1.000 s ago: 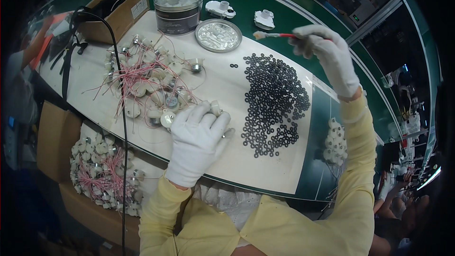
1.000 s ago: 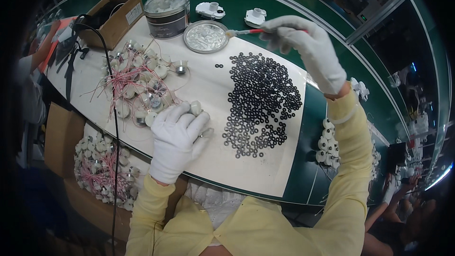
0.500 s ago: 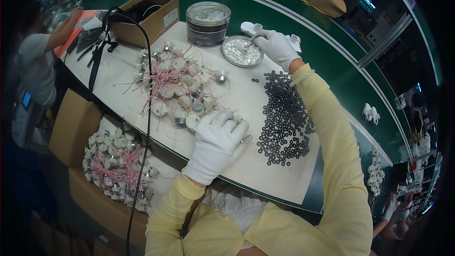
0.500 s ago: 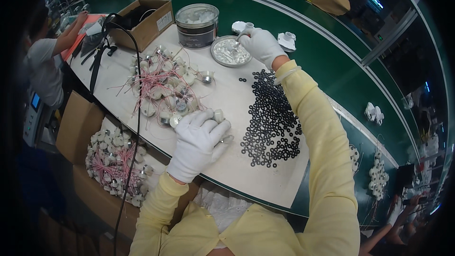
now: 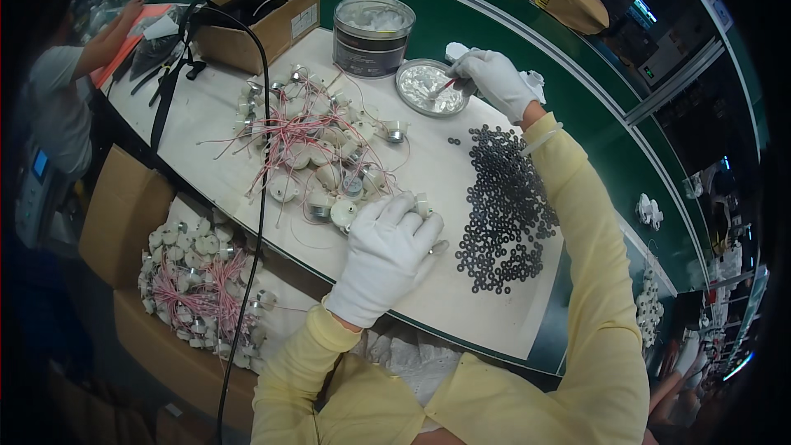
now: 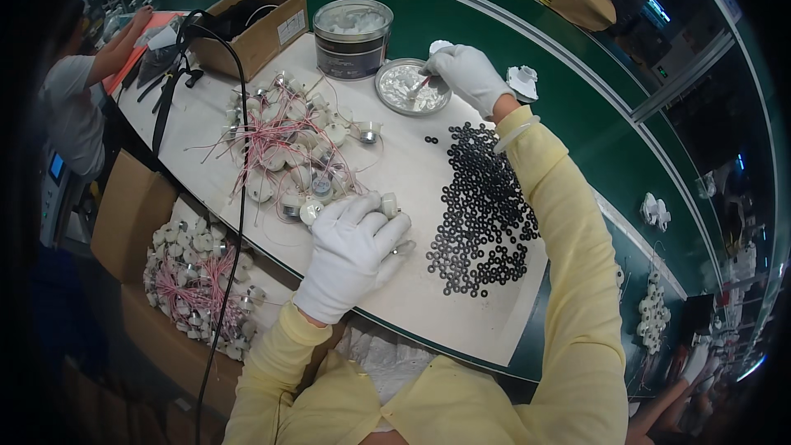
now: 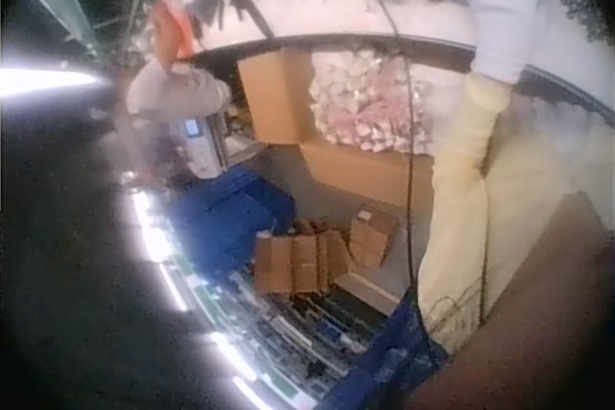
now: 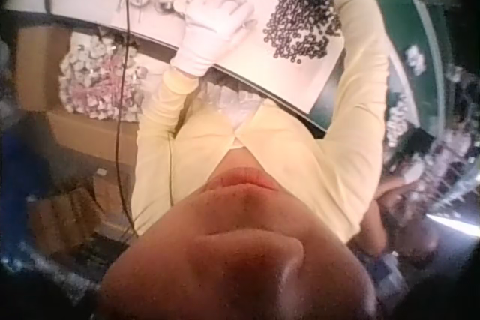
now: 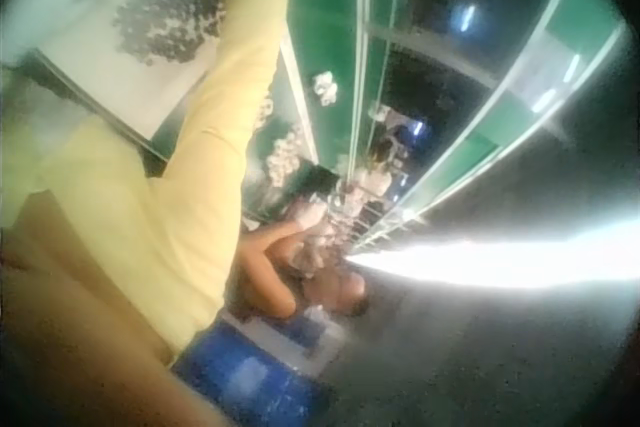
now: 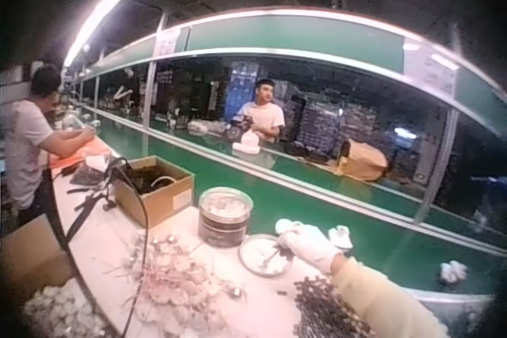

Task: The person assembles small white electronic components by inserting black washers into their centers. They then use a red-handled tool to apply a substance to the components and place them on a green workbench. The person handles the components one at a time, picking them up, inserting washers, and applying the substance.

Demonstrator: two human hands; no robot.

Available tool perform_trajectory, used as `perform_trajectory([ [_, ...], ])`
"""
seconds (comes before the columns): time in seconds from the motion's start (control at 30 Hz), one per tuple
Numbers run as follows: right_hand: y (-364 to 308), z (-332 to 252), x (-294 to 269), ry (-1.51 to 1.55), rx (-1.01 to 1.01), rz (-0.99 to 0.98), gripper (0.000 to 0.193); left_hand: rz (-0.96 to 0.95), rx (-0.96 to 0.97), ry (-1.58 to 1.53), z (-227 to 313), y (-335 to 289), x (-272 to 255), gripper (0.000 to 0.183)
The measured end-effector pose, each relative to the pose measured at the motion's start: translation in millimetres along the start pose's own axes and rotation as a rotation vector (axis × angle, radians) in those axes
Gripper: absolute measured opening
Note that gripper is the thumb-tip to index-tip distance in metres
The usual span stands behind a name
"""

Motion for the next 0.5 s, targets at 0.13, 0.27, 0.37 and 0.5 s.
perform_trajectory([
  [0.13,-24,-14,-15,0.204,-0.016,-0.041,0.030,-0.001,-0.006,0.005,0,-1,-1,0.035],
  [0.27,-80,-28,-44,0.370,-0.039,-0.010,0.030,-0.015,-0.001,0.006,1,2,-2,0.034],
  [0.37,-134,-26,-72,0.495,-0.098,-0.040,0.033,-0.033,0.001,0.013,3,4,-2,0.032],
  [0.5,-228,-19,-110,0.548,-0.271,-0.010,0.030,-0.063,0.017,0.044,5,5,3,0.031],
])
Point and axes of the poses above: each hand's wrist, its own y-axis towards the middle knuckle, its own x-axis out of the palm, z = x × y, the point moved 8 cm from there along y, towards the middle knuckle, and after that the axes turned 9 degrees about -z, right-handed, at the moved point
